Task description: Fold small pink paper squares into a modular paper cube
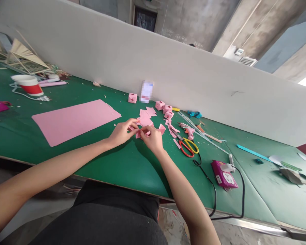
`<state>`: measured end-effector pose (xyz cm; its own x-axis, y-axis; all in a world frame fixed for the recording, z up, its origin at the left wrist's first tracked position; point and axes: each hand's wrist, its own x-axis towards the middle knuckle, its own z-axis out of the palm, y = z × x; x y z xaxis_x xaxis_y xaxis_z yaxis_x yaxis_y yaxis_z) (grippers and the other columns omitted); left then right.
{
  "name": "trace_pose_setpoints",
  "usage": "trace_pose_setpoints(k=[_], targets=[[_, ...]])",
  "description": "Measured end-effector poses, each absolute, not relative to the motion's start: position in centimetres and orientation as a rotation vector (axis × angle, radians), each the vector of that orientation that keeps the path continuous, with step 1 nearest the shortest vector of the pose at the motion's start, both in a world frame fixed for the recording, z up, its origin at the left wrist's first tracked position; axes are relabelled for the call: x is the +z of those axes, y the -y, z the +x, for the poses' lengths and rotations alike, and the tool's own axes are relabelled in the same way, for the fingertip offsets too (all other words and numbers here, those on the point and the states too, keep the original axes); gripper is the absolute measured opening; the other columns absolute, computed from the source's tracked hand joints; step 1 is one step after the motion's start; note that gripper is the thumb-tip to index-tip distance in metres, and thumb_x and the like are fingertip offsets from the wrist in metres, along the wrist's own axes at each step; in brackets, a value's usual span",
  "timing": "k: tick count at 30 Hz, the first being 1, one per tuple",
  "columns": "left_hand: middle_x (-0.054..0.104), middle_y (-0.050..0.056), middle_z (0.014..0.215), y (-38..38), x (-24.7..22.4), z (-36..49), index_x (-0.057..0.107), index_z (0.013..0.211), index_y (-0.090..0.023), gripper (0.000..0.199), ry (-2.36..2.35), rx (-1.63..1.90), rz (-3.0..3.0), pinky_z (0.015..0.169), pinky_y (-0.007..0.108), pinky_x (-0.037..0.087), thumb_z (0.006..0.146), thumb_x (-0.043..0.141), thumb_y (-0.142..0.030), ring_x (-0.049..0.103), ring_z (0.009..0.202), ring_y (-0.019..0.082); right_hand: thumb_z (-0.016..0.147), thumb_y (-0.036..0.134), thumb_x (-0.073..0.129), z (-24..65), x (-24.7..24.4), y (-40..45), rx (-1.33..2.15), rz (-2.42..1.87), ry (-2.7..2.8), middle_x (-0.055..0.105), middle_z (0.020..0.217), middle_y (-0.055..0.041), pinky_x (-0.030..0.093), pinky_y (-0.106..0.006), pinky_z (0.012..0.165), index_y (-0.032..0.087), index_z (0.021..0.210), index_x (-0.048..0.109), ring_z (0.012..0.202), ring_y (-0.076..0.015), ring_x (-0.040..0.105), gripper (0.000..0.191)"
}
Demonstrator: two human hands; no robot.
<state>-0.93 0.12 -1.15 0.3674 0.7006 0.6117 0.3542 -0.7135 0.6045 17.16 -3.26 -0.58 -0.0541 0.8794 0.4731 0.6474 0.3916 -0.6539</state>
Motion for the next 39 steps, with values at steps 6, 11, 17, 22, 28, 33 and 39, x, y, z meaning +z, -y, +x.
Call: trace_pose_setpoints(k=[6,11,17,22,28,33,39], targets=[[0.078,0.002,0.088,0.2,-1.0,-0.9,0.055,0.122,-0.022,0.037,-0.952,1.254,2.296,0.075,0.033,0.059,0.088,0.068,-0.019,0.075,0.080,0.021,0.086,0.031,0.059,16.8,-0.1,3.8,0.162,-1.324,1.864,0.073,0.086,-0.0022,0.051,-0.031,0.071,0.024,0.081,0.068,0.080,-0.0196,0.066,0.012],[0.077,0.001,0.085,0.6,-0.5,-0.9,0.056,0.120,-0.022,0.033,-0.938,1.288,2.263,0.074,0.031,0.059,0.089,0.065,-0.020,0.075,0.079,0.020,0.084,0.030,0.059,17.0,0.1,3.7,0.103,-1.347,1.807,0.070,0.082,-0.0018,0.049,-0.030,0.069,0.024,0.076,0.061,0.076,-0.0190,0.063,0.011],[0.075,-0.001,0.081,0.2,0.3,-1.8,0.060,0.114,-0.021,0.028,-1.105,1.412,2.169,0.070,0.027,0.057,0.086,0.066,-0.020,0.072,0.071,0.016,0.078,0.026,0.060,18.9,0.2,3.0,0.079,-1.449,1.646,0.070,0.078,-0.0014,0.049,-0.032,0.070,0.024,0.072,0.056,0.073,-0.0193,0.063,0.007],[0.077,0.000,0.084,-0.2,-0.2,-1.6,0.059,0.118,-0.020,0.031,-1.070,1.392,2.186,0.070,0.027,0.057,0.088,0.066,-0.021,0.073,0.074,0.017,0.085,0.032,0.061,18.1,0.4,3.4,0.145,-1.346,1.673,0.073,0.088,-0.0026,0.051,-0.032,0.072,0.023,0.087,0.065,0.082,-0.0202,0.067,0.010],[0.080,0.002,0.090,0.3,-0.9,-0.6,0.060,0.120,-0.022,0.032,-0.945,1.321,2.209,0.075,0.030,0.060,0.089,0.066,-0.019,0.076,0.080,0.019,0.089,0.032,0.060,16.5,0.1,3.5,0.048,-1.334,1.866,0.073,0.089,-0.0042,0.051,-0.034,0.079,0.025,0.083,0.065,0.089,-0.0228,0.066,0.011],[0.080,0.001,0.086,0.3,-0.4,-0.7,0.062,0.113,-0.021,0.028,-1.016,1.366,2.121,0.073,0.029,0.060,0.086,0.069,-0.021,0.076,0.076,0.018,0.086,0.027,0.059,17.1,0.1,3.0,-0.005,-1.373,1.806,0.071,0.083,-0.0028,0.048,-0.033,0.073,0.024,0.077,0.061,0.083,-0.0220,0.064,0.009],[0.079,0.001,0.085,-0.6,-0.1,-1.6,0.064,0.114,-0.020,0.029,-1.095,1.483,2.040,0.075,0.029,0.060,0.085,0.068,-0.020,0.076,0.084,0.019,0.079,0.025,0.058,18.8,0.0,2.5,-0.017,-1.468,1.669,0.069,0.079,-0.0029,0.048,-0.035,0.073,0.024,0.071,0.055,0.079,-0.0228,0.063,0.008]])
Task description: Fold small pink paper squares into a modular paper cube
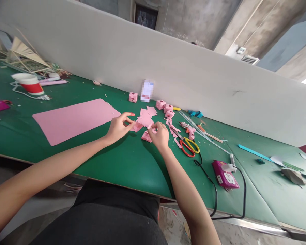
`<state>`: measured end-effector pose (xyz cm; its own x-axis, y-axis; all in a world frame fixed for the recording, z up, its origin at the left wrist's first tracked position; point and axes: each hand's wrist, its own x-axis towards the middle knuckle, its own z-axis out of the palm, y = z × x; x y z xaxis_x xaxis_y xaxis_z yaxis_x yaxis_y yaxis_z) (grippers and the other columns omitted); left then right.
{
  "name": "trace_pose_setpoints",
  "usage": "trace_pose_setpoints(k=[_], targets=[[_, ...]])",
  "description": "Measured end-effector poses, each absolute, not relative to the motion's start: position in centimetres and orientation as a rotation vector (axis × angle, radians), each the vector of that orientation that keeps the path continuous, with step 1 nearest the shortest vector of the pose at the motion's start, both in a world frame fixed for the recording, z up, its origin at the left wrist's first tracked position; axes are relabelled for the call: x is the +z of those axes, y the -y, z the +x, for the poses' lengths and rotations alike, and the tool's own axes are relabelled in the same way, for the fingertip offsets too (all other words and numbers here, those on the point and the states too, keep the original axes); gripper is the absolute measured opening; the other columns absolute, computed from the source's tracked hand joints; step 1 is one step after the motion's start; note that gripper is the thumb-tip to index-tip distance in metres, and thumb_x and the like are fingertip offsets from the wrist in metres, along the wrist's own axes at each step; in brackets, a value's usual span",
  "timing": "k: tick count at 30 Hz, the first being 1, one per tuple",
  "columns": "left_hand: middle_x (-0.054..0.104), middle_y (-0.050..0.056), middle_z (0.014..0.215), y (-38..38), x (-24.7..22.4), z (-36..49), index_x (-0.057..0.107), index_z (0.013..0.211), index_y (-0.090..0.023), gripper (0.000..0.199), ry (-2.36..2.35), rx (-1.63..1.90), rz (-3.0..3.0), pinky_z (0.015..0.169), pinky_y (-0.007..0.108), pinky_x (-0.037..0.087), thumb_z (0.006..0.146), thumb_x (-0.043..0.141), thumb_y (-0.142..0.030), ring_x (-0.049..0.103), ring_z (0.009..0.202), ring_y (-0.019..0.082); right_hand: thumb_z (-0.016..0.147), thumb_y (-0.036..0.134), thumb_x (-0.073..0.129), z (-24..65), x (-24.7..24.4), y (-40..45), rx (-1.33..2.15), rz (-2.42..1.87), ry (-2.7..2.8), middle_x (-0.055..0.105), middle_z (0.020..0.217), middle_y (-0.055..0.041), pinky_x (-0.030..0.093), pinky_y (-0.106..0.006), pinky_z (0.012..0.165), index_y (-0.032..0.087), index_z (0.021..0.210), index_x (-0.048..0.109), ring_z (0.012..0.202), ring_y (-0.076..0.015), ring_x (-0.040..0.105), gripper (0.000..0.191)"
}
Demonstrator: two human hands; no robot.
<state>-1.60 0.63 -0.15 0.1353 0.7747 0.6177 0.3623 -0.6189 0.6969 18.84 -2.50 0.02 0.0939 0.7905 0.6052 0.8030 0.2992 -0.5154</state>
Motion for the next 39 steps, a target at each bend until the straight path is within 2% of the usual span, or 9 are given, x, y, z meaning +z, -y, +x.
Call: trace_pose_setpoints(k=[6,9,13,15,20,29,32,36,39], targets=[[0.079,0.001,0.085,-0.7,-0.7,-1.2,0.060,0.117,-0.019,0.031,-1.047,1.446,2.031,0.070,0.027,0.060,0.087,0.068,-0.021,0.076,0.080,0.018,0.087,0.034,0.059,17.8,-0.2,2.8,0.079,-1.365,1.719,0.073,0.091,-0.0041,0.049,-0.034,0.075,0.024,0.087,0.064,0.086,-0.0225,0.065,0.012],[0.079,0.003,0.092,-0.6,-1.0,-0.9,0.057,0.120,-0.020,0.033,-0.997,1.418,2.038,0.073,0.027,0.060,0.089,0.067,-0.024,0.076,0.083,0.017,0.089,0.034,0.060,17.3,-0.4,2.8,0.065,-1.384,1.772,0.074,0.089,-0.0037,0.048,-0.034,0.075,0.024,0.083,0.065,0.084,-0.0221,0.065,0.013],[0.075,0.007,0.111,-0.4,-1.3,-0.8,0.052,0.128,-0.022,0.043,-0.973,1.392,2.191,0.085,0.032,0.060,0.088,0.068,-0.022,0.072,0.104,0.020,0.091,0.031,0.060,17.2,-0.5,3.0,-0.006,-1.412,1.823,0.072,0.086,-0.0033,0.047,-0.033,0.073,0.024,0.080,0.063,0.084,-0.0223,0.064,0.013],[0.074,0.006,0.114,-0.2,-1.4,-0.8,0.049,0.133,-0.023,0.047,-0.960,1.361,2.318,0.091,0.035,0.058,0.088,0.066,-0.018,0.069,0.111,0.022,0.091,0.031,0.060,17.1,-0.5,3.1,-0.065,-1.412,1.879,0.072,0.086,-0.0044,0.047,-0.033,0.072,0.024,0.080,0.063,0.087,-0.0234,0.063,0.013],[0.074,0.003,0.094,0.1,-1.4,-0.5,0.049,0.135,-0.023,0.047,-1.033,1.307,2.503,0.084,0.035,0.055,0.090,0.058,-0.013,0.067,0.101,0.023,0.093,0.031,0.060,16.5,-0.5,3.4,-0.154,-1.378,1.962,0.071,0.085,-0.0058,0.047,-0.032,0.071,0.024,0.078,0.062,0.088,-0.0242,0.063,0.016],[0.071,0.003,0.087,-1.5,0.1,-2.2,0.052,0.131,-0.020,0.047,-1.256,1.273,2.514,0.070,0.030,0.050,0.086,0.059,-0.009,0.064,0.089,0.023,0.088,0.026,0.060,17.0,0.4,3.6,-0.085,-1.426,1.821,0.068,0.082,-0.0022,0.046,-0.032,0.073,0.024,0.074,0.054,0.082,-0.0212,0.061,0.016],[0.069,0.000,0.082,-2.3,0.2,-3.1,0.051,0.130,-0.020,0.046,-1.280,1.311,2.365,0.072,0.030,0.051,0.086,0.061,-0.013,0.065,0.083,0.021,0.088,0.025,0.060,17.5,0.6,3.6,-0.081,-1.429,1.776,0.067,0.081,-0.0018,0.046,-0.032,0.074,0.024,0.074,0.053,0.081,-0.0209,0.062,0.016],[0.073,0.003,0.102,-1.9,-0.1,-2.7,0.049,0.131,-0.021,0.044,-1.015,1.360,2.325,0.087,0.033,0.054,0.089,0.063,-0.022,0.068,0.096,0.020,0.090,0.028,0.060,17.5,0.2,3.5,-0.143,-1.406,1.853,0.068,0.082,-0.0029,0.046,-0.032,0.073,0.024,0.075,0.056,0.082,-0.0216,0.061,0.016],[0.073,0.005,0.110,-1.1,-0.4,-1.9,0.048,0.135,-0.022,0.049,-0.899,1.283,2.451,0.086,0.034,0.054,0.089,0.066,-0.024,0.067,0.105,0.022,0.092,0.028,0.060,17.1,-0.3,3.5,-0.214,-1.346,1.931,0.068,0.082,-0.0033,0.044,-0.031,0.071,0.024,0.077,0.058,0.081,-0.0214,0.060,0.016]])
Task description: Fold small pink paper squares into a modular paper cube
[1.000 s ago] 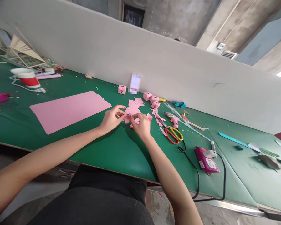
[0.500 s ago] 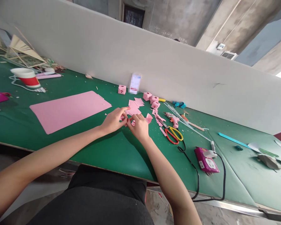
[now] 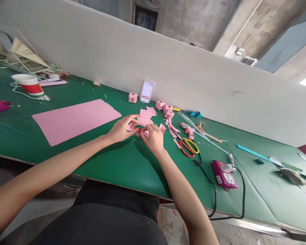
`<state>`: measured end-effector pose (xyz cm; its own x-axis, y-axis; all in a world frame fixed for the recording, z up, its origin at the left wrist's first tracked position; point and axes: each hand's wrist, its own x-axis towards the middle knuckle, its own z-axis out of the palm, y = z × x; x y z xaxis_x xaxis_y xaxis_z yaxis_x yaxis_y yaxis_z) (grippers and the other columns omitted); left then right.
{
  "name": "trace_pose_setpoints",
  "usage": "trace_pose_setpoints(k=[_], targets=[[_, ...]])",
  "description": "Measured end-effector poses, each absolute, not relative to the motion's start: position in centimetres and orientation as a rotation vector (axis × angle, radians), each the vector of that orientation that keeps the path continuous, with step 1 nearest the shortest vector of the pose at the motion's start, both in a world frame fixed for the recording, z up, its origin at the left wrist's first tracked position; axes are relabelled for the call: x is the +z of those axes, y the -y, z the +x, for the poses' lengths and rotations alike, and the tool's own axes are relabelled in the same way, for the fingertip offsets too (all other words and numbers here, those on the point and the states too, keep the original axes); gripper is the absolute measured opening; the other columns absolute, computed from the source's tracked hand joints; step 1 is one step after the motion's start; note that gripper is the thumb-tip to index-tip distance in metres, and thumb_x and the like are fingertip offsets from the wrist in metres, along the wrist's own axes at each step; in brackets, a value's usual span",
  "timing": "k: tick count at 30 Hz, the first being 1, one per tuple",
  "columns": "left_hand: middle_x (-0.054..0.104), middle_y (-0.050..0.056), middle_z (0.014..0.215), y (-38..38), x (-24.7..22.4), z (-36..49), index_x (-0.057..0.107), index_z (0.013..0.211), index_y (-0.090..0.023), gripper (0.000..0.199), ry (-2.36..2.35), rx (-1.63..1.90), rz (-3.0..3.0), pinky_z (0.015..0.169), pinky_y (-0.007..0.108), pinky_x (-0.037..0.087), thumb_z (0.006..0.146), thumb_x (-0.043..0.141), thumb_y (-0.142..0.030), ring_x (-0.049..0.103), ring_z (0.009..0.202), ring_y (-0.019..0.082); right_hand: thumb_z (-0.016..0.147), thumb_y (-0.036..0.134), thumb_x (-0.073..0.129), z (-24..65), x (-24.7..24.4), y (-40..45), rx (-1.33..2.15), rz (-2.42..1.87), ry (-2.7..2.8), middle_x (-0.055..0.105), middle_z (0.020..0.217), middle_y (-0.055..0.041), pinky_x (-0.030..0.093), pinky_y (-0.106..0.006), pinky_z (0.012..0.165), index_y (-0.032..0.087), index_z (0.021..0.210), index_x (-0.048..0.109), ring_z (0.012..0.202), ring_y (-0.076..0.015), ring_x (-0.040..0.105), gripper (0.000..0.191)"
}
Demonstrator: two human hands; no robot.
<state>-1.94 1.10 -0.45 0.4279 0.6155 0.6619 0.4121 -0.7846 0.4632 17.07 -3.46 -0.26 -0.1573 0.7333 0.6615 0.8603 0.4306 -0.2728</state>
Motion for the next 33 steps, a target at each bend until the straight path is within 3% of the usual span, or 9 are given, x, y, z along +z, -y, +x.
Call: trace_pose_setpoints(k=[4,8,13,16,21,25,30,33], targets=[[0.074,0.003,0.096,-0.8,-0.5,-1.9,0.051,0.132,-0.022,0.044,-0.999,1.237,2.502,0.082,0.034,0.055,0.090,0.059,-0.012,0.068,0.100,0.022,0.092,0.027,0.060,16.8,-0.5,3.5,-0.265,-1.312,1.950,0.067,0.080,-0.0029,0.043,-0.030,0.070,0.024,0.076,0.056,0.080,-0.0207,0.059,0.017],[0.073,0.003,0.090,-1.5,-0.4,-2.5,0.051,0.130,-0.019,0.042,-1.147,1.341,2.404,0.079,0.033,0.055,0.090,0.057,-0.012,0.069,0.094,0.022,0.092,0.026,0.059,17.1,-0.2,3.5,-0.258,-1.362,1.898,0.066,0.079,-0.0025,0.044,-0.031,0.071,0.024,0.076,0.055,0.079,-0.0205,0.059,0.016],[0.072,0.007,0.112,-1.7,-0.8,-2.4,0.047,0.138,-0.020,0.050,-0.939,1.237,2.383,0.076,0.030,0.056,0.091,0.064,-0.025,0.070,0.097,0.020,0.095,0.027,0.058,17.6,-0.4,3.2,-0.232,-1.360,1.944,0.071,0.086,-0.0044,0.046,-0.033,0.074,0.023,0.082,0.062,0.085,-0.0224,0.062,0.014],[0.073,0.005,0.111,-1.4,-1.0,-2.0,0.047,0.140,-0.023,0.049,-0.874,1.125,2.443,0.074,0.029,0.056,0.093,0.062,-0.024,0.071,0.089,0.019,0.097,0.031,0.056,17.4,-0.6,3.1,-0.190,-1.319,1.976,0.073,0.091,-0.0061,0.049,-0.035,0.077,0.023,0.088,0.065,0.090,-0.0240,0.064,0.015],[0.073,0.004,0.097,-1.5,-1.1,-1.8,0.051,0.132,-0.021,0.041,-0.902,1.254,2.320,0.074,0.027,0.057,0.093,0.060,-0.018,0.071,0.086,0.017,0.092,0.041,0.062,16.3,-0.6,3.6,0.188,-1.319,1.801,0.075,0.101,-0.0063,0.054,-0.036,0.079,0.022,0.107,0.064,0.089,-0.0223,0.070,0.024],[0.070,0.005,0.099,-1.3,-1.1,-1.6,0.049,0.130,-0.019,0.038,-0.887,1.317,2.176,0.071,0.026,0.058,0.094,0.060,-0.025,0.071,0.083,0.015,0.092,0.042,0.058,15.7,-0.6,3.7,0.437,-1.380,1.658,0.076,0.089,-0.0036,0.056,-0.034,0.071,0.023,0.096,0.065,0.077,-0.0201,0.072,0.021],[0.071,0.009,0.113,-0.6,-1.2,-1.2,0.044,0.136,-0.021,0.051,-0.912,1.254,2.220,0.072,0.028,0.059,0.091,0.066,-0.031,0.072,0.087,0.017,0.096,0.036,0.051,16.1,-0.5,3.8,0.270,-1.409,1.741,0.075,0.087,-0.0032,0.053,-0.031,0.066,0.023,0.093,0.065,0.070,-0.0185,0.069,0.020],[0.074,0.006,0.106,-0.4,-1.2,-1.2,0.043,0.137,-0.021,0.053,-0.913,1.282,2.209,0.077,0.030,0.059,0.090,0.067,-0.026,0.073,0.088,0.017,0.098,0.031,0.049,16.5,-0.6,3.7,0.032,-1.439,1.886,0.073,0.088,-0.0048,0.050,-0.030,0.065,0.022,0.093,0.065,0.078,-0.0207,0.068,0.019]])
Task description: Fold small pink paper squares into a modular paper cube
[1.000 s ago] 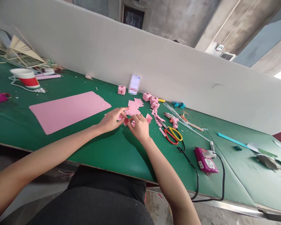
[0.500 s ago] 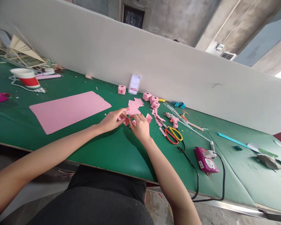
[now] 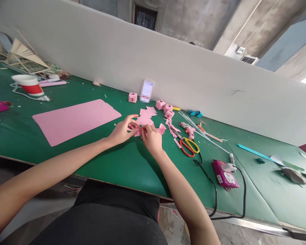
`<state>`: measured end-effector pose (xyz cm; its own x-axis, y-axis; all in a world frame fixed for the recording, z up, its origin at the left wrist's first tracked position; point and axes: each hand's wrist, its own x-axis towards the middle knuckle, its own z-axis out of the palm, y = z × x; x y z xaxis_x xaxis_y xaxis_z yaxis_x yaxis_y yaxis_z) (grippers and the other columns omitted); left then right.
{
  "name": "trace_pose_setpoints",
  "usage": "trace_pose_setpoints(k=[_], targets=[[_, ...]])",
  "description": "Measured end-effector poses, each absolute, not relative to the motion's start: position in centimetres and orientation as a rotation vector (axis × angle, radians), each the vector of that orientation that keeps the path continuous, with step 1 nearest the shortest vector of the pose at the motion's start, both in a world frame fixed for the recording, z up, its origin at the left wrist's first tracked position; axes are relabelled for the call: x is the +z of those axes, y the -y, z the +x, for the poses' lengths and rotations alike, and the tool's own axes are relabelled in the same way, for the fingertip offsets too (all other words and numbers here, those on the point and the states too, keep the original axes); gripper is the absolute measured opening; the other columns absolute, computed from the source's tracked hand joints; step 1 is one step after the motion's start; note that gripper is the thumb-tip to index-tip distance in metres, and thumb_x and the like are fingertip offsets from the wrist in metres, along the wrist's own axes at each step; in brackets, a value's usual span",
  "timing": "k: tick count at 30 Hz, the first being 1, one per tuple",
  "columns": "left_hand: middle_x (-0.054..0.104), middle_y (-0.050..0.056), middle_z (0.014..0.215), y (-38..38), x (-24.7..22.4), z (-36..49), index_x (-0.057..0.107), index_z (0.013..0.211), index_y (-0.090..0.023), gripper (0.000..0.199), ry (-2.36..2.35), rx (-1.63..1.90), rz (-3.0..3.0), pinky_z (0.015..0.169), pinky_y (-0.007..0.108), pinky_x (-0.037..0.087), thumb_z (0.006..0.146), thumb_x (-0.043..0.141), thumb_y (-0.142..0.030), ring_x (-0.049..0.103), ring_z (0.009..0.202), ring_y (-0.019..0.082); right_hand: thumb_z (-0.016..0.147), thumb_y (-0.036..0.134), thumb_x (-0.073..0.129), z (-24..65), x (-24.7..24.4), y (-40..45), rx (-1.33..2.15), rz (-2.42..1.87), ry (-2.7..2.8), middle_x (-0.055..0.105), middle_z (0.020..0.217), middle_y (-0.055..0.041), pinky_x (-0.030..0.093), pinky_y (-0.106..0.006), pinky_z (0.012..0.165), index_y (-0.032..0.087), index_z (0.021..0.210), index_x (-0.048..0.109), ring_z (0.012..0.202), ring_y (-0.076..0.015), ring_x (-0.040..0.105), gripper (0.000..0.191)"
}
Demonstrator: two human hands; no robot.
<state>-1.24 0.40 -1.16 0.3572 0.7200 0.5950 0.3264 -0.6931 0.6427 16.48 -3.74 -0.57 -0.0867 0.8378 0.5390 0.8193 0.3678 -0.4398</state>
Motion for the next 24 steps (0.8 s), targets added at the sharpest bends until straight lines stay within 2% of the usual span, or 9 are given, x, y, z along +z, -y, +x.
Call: trace_pose_setpoints(k=[3,5,10,15,20,24], targets=[[0.076,0.004,0.097,-0.5,-1.0,-1.3,0.045,0.136,-0.021,0.050,-0.904,1.294,2.177,0.078,0.030,0.059,0.090,0.065,-0.019,0.073,0.085,0.017,0.098,0.028,0.051,16.5,-0.7,3.6,-0.146,-1.417,1.964,0.072,0.090,-0.0061,0.050,-0.032,0.071,0.023,0.090,0.066,0.089,-0.0233,0.067,0.018],[0.077,0.003,0.095,-0.5,-0.9,-1.3,0.046,0.134,-0.020,0.049,-0.898,1.295,2.147,0.077,0.029,0.059,0.089,0.065,-0.016,0.074,0.083,0.017,0.097,0.029,0.053,16.5,-0.7,3.6,-0.148,-1.391,1.970,0.072,0.092,-0.0059,0.051,-0.033,0.076,0.023,0.090,0.066,0.091,-0.0234,0.066,0.016],[0.077,0.002,0.091,0.0,-0.7,-1.1,0.046,0.132,-0.021,0.048,-0.840,1.318,2.120,0.078,0.030,0.059,0.089,0.065,-0.015,0.075,0.083,0.018,0.091,0.030,0.058,16.1,-0.2,3.8,-0.014,-1.362,1.898,0.071,0.092,-0.0050,0.051,-0.033,0.075,0.024,0.086,0.065,0.086,-0.0222,0.066,0.011],[0.074,0.000,0.086,0.8,-0.3,-1.0,0.039,0.134,-0.021,0.051,-0.837,1.401,2.062,0.078,0.029,0.060,0.089,0.064,-0.015,0.073,0.078,0.015,0.085,0.030,0.058,15.4,0.3,3.8,0.111,-1.366,1.781,0.069,0.083,-0.0029,0.049,-0.031,0.070,0.024,0.074,0.057,0.077,-0.0198,0.063,0.012],[0.068,-0.002,0.080,0.0,0.1,-1.8,0.042,0.125,-0.021,0.043,-0.962,1.550,2.051,0.074,0.027,0.059,0.088,0.063,-0.015,0.072,0.082,0.016,0.077,0.026,0.056,16.9,-0.3,3.0,0.143,-1.443,1.659,0.066,0.075,-0.0006,0.047,-0.030,0.065,0.024,0.070,0.052,0.071,-0.0190,0.061,0.008],[0.068,-0.003,0.079,-1.0,0.3,-2.6,0.042,0.126,-0.021,0.047,-1.052,1.608,1.957,0.070,0.025,0.059,0.085,0.064,-0.012,0.071,0.079,0.014,0.075,0.030,0.059,18.1,-0.6,2.7,0.194,-1.509,1.607,0.067,0.073,-0.0005,0.048,-0.032,0.067,0.024,0.068,0.052,0.069,-0.0196,0.062,0.011]])
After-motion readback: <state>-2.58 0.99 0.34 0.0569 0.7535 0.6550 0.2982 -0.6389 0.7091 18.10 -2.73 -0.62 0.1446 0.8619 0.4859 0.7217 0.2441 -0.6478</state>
